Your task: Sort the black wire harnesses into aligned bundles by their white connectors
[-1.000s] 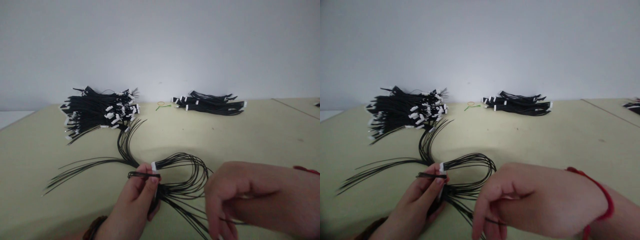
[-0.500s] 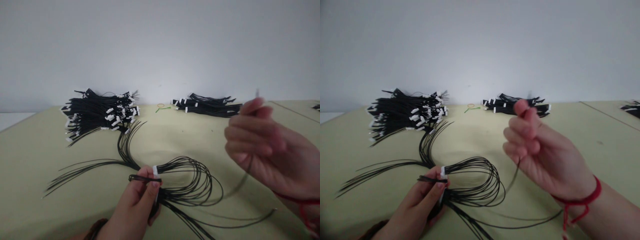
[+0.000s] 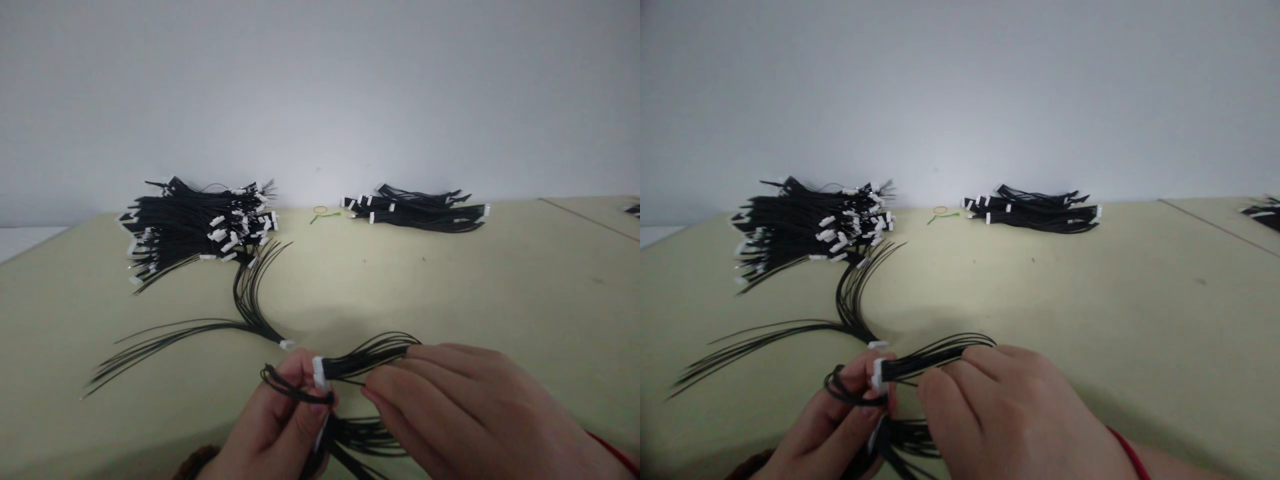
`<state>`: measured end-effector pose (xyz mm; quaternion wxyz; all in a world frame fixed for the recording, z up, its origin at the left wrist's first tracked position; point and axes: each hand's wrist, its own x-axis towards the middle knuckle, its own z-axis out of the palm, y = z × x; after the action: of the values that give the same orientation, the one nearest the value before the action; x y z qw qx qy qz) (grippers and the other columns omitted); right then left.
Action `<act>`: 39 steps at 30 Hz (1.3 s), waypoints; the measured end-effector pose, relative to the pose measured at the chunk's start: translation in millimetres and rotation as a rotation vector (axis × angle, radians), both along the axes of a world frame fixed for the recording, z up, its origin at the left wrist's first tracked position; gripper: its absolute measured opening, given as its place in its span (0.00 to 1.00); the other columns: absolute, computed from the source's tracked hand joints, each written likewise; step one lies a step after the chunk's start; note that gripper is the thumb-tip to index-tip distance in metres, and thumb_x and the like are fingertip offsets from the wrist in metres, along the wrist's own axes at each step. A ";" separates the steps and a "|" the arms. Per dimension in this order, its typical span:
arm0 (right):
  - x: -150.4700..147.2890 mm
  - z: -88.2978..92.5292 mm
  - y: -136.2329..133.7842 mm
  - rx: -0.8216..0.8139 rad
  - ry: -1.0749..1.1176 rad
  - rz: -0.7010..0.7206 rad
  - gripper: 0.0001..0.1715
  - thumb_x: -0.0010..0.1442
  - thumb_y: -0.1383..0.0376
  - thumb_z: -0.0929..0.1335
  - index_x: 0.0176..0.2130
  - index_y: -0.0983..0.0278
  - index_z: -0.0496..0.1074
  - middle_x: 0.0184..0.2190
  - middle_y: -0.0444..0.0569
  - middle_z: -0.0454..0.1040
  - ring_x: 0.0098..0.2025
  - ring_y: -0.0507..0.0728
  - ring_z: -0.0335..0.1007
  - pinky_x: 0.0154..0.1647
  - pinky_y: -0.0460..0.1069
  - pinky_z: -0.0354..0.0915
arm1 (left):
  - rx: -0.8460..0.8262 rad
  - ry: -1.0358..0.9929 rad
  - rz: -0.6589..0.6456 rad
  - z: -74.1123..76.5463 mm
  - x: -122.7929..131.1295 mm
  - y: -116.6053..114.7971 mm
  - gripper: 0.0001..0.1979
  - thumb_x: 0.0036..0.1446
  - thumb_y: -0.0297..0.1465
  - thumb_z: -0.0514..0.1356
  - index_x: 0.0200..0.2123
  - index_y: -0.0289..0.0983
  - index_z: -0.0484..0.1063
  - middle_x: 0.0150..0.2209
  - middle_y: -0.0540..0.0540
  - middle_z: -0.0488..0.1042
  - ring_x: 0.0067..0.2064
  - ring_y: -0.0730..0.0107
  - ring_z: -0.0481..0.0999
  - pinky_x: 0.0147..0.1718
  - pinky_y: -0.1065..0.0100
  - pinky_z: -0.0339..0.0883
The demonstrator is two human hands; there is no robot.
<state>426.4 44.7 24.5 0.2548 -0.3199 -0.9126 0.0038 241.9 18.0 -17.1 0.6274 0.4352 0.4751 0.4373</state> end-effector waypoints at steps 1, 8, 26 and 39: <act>-0.3 1.4 -0.3 0.005 0.001 0.006 0.24 0.67 0.65 0.52 0.29 0.63 0.68 0.21 0.41 0.69 0.22 0.51 0.62 0.23 0.47 0.58 | 0.004 0.009 0.013 0.4 0.5 -0.3 0.14 0.50 0.44 0.60 0.29 0.39 0.72 0.23 0.52 0.64 0.23 0.78 0.58 0.26 0.77 0.62; -3.9 0.8 -4.8 0.120 -0.060 0.069 0.22 0.64 0.72 0.54 0.26 0.65 0.68 0.19 0.46 0.68 0.23 0.52 0.64 0.26 0.46 0.62 | 0.009 0.076 0.055 -3.5 0.0 0.8 0.13 0.51 0.42 0.60 0.34 0.39 0.73 0.17 0.55 0.56 0.17 0.78 0.50 0.13 0.78 0.51; -7.7 1.3 -4.5 0.227 -0.149 0.043 0.17 0.55 0.80 0.55 0.24 0.64 0.62 0.19 0.45 0.66 0.23 0.52 0.65 0.25 0.46 0.62 | 0.104 0.134 0.052 5.6 2.9 2.2 0.12 0.50 0.42 0.61 0.26 0.39 0.72 0.24 0.48 0.66 0.28 0.70 0.62 0.28 0.73 0.63; -8.7 -3.2 -5.2 0.176 -0.123 0.048 0.18 0.55 0.80 0.54 0.25 0.65 0.64 0.18 0.44 0.65 0.21 0.52 0.63 0.21 0.48 0.58 | 0.194 0.324 -0.146 4.1 -5.0 8.0 0.10 0.56 0.39 0.55 0.29 0.42 0.71 0.26 0.49 0.68 0.30 0.68 0.63 0.31 0.72 0.64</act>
<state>417.7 39.5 21.4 0.2252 -0.2740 -0.9306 -0.0901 236.9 26.1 -13.0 0.5278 0.5919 0.4925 0.3585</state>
